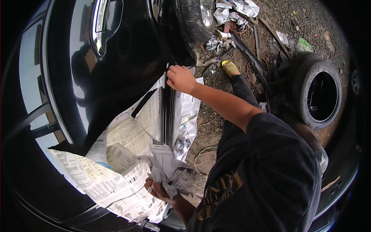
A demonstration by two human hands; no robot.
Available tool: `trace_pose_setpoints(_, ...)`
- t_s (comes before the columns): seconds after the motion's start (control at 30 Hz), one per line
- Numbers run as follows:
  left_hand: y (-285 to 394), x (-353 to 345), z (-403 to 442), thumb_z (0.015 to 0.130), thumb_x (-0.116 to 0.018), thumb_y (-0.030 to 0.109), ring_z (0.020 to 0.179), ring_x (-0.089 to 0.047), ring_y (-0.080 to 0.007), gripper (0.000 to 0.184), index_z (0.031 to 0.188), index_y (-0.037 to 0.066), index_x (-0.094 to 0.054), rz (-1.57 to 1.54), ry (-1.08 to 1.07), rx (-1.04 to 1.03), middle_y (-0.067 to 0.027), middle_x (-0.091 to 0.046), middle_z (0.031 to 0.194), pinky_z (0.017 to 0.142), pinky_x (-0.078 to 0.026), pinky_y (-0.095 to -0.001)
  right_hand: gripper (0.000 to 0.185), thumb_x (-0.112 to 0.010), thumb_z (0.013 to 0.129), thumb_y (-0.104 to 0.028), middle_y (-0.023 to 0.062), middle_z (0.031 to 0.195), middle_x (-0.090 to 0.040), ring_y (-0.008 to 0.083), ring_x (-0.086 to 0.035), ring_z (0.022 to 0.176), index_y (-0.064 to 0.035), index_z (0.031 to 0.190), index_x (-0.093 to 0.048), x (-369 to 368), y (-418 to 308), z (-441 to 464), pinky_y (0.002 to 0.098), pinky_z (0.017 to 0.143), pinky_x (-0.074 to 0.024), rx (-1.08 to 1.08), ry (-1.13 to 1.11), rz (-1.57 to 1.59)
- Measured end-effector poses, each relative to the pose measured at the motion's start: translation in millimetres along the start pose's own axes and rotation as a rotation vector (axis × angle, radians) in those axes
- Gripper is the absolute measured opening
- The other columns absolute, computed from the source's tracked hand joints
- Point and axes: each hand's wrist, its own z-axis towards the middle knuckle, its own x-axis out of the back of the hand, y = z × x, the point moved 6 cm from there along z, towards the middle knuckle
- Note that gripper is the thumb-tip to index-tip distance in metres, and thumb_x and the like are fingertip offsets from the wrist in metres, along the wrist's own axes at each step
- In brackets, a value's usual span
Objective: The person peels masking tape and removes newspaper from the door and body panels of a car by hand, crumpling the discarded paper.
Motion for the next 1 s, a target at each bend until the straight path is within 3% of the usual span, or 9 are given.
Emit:
trace_pose_setpoints(0.07,-16.2,-0.2,-8.9,0.100,-0.046,0.027,0.090,-0.047,-0.0277,0.021,0.106,0.007,-0.052,-0.145,-0.014,0.096,-0.0110,-0.044,0.094,0.078,-0.040,-0.0441,0.011,-0.065,0.082,-0.015,0.0076,0.085,-0.063,0.0270,-0.065,0.080,-0.0054,0.085,-0.063,-0.2,7.7,-8.2,0.0374,0.068,-0.0515,-0.209,0.067,0.172)
trace_pose_setpoints(0.2,-19.3,-1.5,-12.4,0.099,-0.050,0.026,0.091,-0.051,-0.0319,0.024,0.112,0.006,-0.051,-0.088,-0.027,0.051,-0.0147,-0.048,0.100,0.078,-0.043,-0.0462,0.019,-0.063,0.088,-0.017,0.0063,0.070,-0.067,0.0149,-0.064,0.064,-0.0001,0.081,-0.067,-42.9,35.6,-19.4,0.0296,0.064,-0.0505,-0.870,-0.009,0.662)
trace_pose_setpoints(0.23,-47.3,1.4,-31.3,0.099,-0.052,0.026,0.094,-0.054,-0.0357,0.028,0.115,0.004,-0.052,-0.150,-0.040,0.142,-0.0182,-0.053,0.105,0.079,-0.045,-0.0482,0.019,-0.064,0.088,-0.017,0.0055,0.070,-0.066,0.0135,-0.063,0.063,-0.0001,0.080,-0.067,-53.0,41.3,-19.8,0.0287,0.062,-0.0500,-0.934,-0.022,0.741)
trace_pose_setpoints(0.33,-18.2,2.1,-17.9,0.099,-0.053,0.026,0.097,-0.058,-0.0400,0.032,0.120,0.002,-0.051,-0.002,0.003,-0.051,-0.0228,-0.056,0.112,0.081,-0.048,-0.0511,0.018,-0.066,0.086,-0.015,0.0050,0.069,-0.065,0.0113,-0.061,0.059,-0.0007,0.076,-0.066,-61.4,44.0,-12.5,0.0254,0.054,-0.0468,-1.110,-0.063,0.916)
trace_pose_setpoints(0.47,8.1,3.3,-11.2,0.099,-0.053,0.026,0.100,-0.057,-0.0408,0.036,0.125,0.001,-0.047,0.137,0.048,-0.208,-0.0244,-0.055,0.114,0.083,-0.047,-0.0523,0.013,-0.067,0.084,-0.013,0.0045,0.069,-0.065,0.0120,-0.060,0.058,-0.0035,0.075,-0.066,-52.2,39.7,-3.4,0.0268,0.051,-0.0472,-1.188,-0.249,0.877)
trace_pose_setpoints(0.57,5.2,5.5,-10.4,0.098,-0.054,0.020,0.089,-0.050,-0.0320,0.038,0.133,0.012,-0.041,0.032,0.050,-0.158,-0.0141,-0.048,0.104,0.073,-0.042,-0.0452,0.012,-0.067,0.084,-0.013,0.0036,0.069,-0.065,0.0126,-0.060,0.059,-0.0051,0.074,-0.065,-47.7,33.2,1.3,0.0292,0.053,-0.0486,-1.242,-0.278,0.872)
trace_pose_setpoints(0.67,-8.5,6.9,-22.9,0.100,-0.051,0.027,0.105,-0.055,-0.0432,0.039,0.129,0.001,-0.045,0.017,0.044,-0.165,-0.0254,-0.053,0.118,0.088,-0.045,-0.0544,0.012,-0.066,0.084,-0.013,0.0030,0.071,-0.065,0.0128,-0.061,0.060,-0.0063,0.074,-0.065,-49.7,32.9,4.5,0.0312,0.055,-0.0498,-1.244,-0.315,0.823)
trace_pose_setpoints(0.97,-7.1,9.4,-28.1,0.099,-0.055,0.023,0.110,-0.053,-0.0439,0.039,0.130,0.001,-0.045,0.012,0.118,-0.201,-0.0263,-0.051,0.124,0.093,-0.044,-0.0556,0.025,-0.062,0.082,-0.026,0.0084,0.069,-0.064,0.0225,-0.064,0.062,-0.0022,0.074,-0.066,-64.2,40.5,8.7,0.0375,0.062,-0.0540,-1.190,-0.248,0.396)
trace_pose_setpoints(1.0,-6.3,7.9,-27.5,0.099,-0.055,0.023,0.111,-0.053,-0.0438,0.039,0.130,0.001,-0.045,0.020,0.113,-0.200,-0.0262,-0.051,0.125,0.093,-0.044,-0.0554,0.029,-0.061,0.082,-0.028,0.0143,0.081,-0.066,0.0278,-0.065,0.075,-0.0001,0.083,-0.068,-63.7,40.8,7.2,0.0400,0.071,-0.0537,-1.206,-0.273,0.424)
